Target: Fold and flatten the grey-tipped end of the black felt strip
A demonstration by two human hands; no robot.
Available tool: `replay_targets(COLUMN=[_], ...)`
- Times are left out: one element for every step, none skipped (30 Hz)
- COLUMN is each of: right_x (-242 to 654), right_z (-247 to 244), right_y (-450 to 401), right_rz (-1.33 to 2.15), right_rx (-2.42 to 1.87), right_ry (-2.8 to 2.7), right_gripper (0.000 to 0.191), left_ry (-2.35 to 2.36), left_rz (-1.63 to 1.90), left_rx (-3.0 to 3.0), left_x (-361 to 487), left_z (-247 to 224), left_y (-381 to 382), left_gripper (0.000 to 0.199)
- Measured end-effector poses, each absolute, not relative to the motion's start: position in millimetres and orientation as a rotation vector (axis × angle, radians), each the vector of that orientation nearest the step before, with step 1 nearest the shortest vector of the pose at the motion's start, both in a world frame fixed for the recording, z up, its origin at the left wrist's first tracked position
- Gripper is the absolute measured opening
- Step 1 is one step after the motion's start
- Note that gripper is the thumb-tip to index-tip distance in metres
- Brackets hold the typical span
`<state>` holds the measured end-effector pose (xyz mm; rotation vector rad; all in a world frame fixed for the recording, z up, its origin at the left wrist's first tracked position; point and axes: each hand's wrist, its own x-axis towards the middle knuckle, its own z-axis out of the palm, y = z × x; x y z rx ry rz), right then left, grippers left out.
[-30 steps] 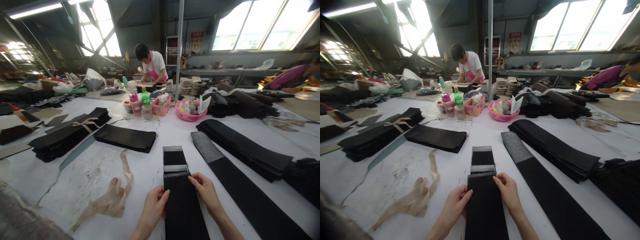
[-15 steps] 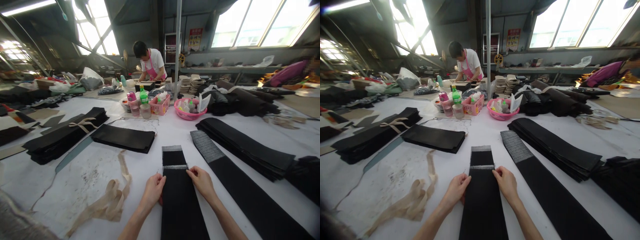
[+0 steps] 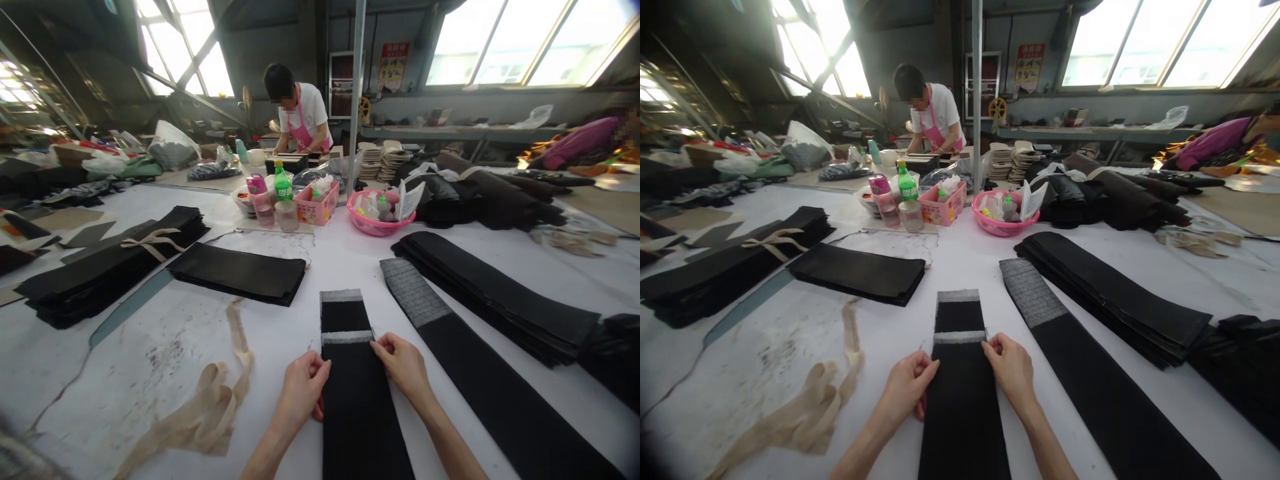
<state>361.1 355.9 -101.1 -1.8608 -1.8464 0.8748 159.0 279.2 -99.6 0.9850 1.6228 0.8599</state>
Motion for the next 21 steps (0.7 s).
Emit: replay_targets(right_x=[361.1,361.1,361.0,361.0,360.9,360.9,360.7,360.5,360.3,360.1,359.9,359.8,359.7,359.6,359.7,359.7,359.7,359.8,359.8,359.7,359.6], right_z=[-101.3,-101.5,-101.8,-102.1,-102.5,-102.9,-103.1,-103.3,-103.3,-103.1,-102.8,-102.3,-101.7,-101.2,-100.7,-100.3,-100.0,-100.0,-100.1,-100.3,-100.5], right_y=[355.7,355.6,355.5,355.6,355.7,356.0,356.3,356.7,357.0,357.3,357.5,357.6,357.6,357.5,357.4,357.3,357.2,357.2,357.3,357.5,357.8], right_rz=[0.883,0.890,0.899,0.909,0.917,0.922,0.923,0.922,0.921,0.920,0.921,0.923,0.922,0.917,0.908,0.898,0.890,0.884,0.883,0.884,0.887], right_rx=[-1.866,-1.871,-1.873,-1.869,-1.864,-1.858,-1.855,-1.856,-1.859,-1.865,-1.871,-1.876,-1.881,-1.885,-1.890,-1.895,-1.900,-1.906,-1.912,-1.918,-1.922], right_ry=[-1.840,-1.833,-1.827,-1.822,-1.818,-1.817,-1.817,-1.816,-1.817,-1.818,-1.820,-1.823,-1.827,-1.833,-1.841,-1.847,-1.855,-1.861,-1.866,-1.869,-1.871], right_gripper=[0.029,0.029,0.029,0.030,0.030,0.030,0.031,0.031,0.031,0.031,0.031,0.032,0.032,0.032,0.032,0.032,0.032,0.033,0.033,0.033,0.033], left_ry=[1.621,1.620,1.619,1.619,1.620,1.619,1.618,1.615,1.613,1.611,1.609,1.608,1.611,1.615,1.620,1.625,1.631,1.635,1.637,1.637,1.638], left_rz=[0.859,0.858,0.855,0.853,0.853,0.854,0.857,0.860,0.865,0.870,0.874,0.876,0.877,0.875,0.874,0.872,0.870,0.866,0.863,0.861,0.859], left_rx=[0.984,0.982,0.983,0.987,0.992,0.997,0.999,0.998,0.995,0.992,0.991,0.992,0.995,0.997,0.998,0.997,0.994,0.991,0.989,0.989,0.988], left_x=[158.9,158.8,158.6,158.5,158.3,158.2,158.1,158.0,158.0,158.0,158.0,158.0,158.1,158.1,158.1,158.1,158.1,158.1,158.1,158.1,158.1], left_z=[-99.8,-99.9,-99.9,-100.0,-100.2,-100.4,-100.7,-101.0,-101.4,-101.9,-102.3,-102.8,-103.2,-103.6,-103.9,-104.2,-104.4,-104.5,-104.5,-104.4,-104.3], left_y=[278.8,278.5,278.3,278.0,277.8,277.7,277.6,277.6,277.6,277.6,277.6,277.5,277.3,277.2,277.1,277.1,277.2,277.3,277.7,278.1,278.6], left_gripper=[0.032,0.032,0.032,0.032,0.032,0.032,0.032,0.032,0.032,0.032,0.032,0.032,0.032,0.032,0.032,0.031,0.031,0.031,0.031,0.030,0.030])
